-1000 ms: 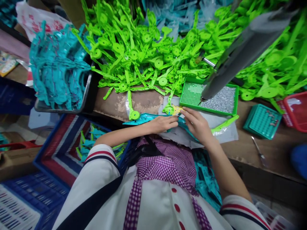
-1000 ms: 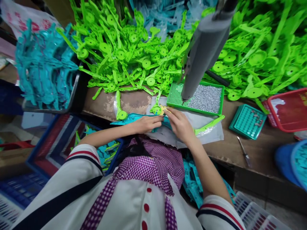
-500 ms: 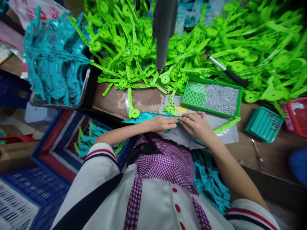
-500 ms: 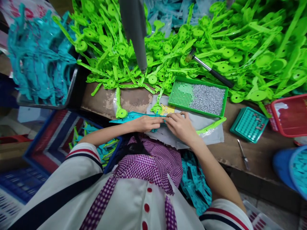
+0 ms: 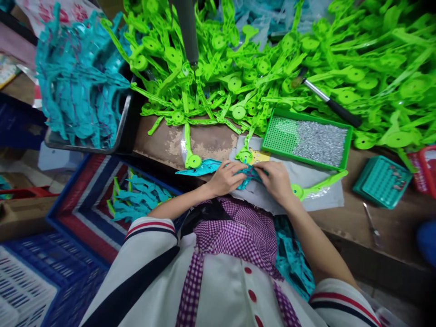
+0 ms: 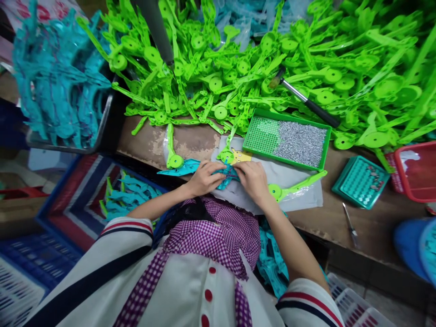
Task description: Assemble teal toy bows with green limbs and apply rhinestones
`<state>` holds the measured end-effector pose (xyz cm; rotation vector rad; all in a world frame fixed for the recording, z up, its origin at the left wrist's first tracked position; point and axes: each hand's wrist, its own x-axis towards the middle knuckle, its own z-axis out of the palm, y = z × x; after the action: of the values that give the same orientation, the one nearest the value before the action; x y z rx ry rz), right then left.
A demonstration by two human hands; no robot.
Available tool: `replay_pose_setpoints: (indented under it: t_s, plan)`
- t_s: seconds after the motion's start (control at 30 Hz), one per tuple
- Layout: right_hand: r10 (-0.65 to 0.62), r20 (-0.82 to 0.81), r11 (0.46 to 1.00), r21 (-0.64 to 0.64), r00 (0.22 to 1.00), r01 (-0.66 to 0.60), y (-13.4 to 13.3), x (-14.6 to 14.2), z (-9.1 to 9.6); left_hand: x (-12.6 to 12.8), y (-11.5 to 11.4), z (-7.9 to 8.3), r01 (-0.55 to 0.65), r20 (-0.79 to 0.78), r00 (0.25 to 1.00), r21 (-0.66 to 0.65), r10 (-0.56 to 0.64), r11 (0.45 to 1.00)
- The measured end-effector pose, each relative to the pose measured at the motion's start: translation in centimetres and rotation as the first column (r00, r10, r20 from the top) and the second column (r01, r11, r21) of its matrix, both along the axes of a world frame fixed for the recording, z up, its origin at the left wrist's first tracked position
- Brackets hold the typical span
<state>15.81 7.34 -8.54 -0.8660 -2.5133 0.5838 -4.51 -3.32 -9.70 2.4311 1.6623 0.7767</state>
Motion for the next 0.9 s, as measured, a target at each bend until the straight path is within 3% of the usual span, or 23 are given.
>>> replay_pose_setpoints:
  t_s: [0.13, 0.27, 0.53, 0.63, 0.73, 0.9]
  plan:
    - [-0.043, 0.072, 0.994, 0.105, 0.996, 0.036, -0.1, 0.0, -0.5, 0.5, -0.4, -0.6, -0.039, 0.050, 0.998, 0.035, 0.037, 0.999]
    - [-0.049, 0.108, 0.992, 0.120, 0.993, 0.036, -0.1, 0.4, -0.5, 0.7, -0.1, -0.9, -0.044, 0.115, 0.993, 0.051, 0.038, 0.998]
    - [0.078, 0.240, 0.988, 0.114, 0.968, -0.108, 0.7, 0.1, 0.7, 0.8, 0.1, -1.5, -0.007, 0.236, 0.972, 0.047, -0.004, 0.999]
    - [0.102, 0.353, 0.967, 0.184, 0.930, -0.176, 0.4, -0.5, 1.4, 0.9, 0.0, -1.6, -0.008, 0.241, 0.971, 0.072, -0.010, 0.997]
    - [0.042, 0.474, 0.948, 0.259, 0.880, -0.185, -0.4, -1.3, 2.4, 1.0, -0.1, -1.6, -0.016, 0.233, 0.972, 0.060, 0.002, 0.998]
    - [0.116, 0.623, 0.927, 0.211, 0.774, -0.309, -0.1, -2.3, 4.2, 1.0, -0.2, -1.7, -0.022, 0.249, 0.969, 0.071, 0.004, 0.997]
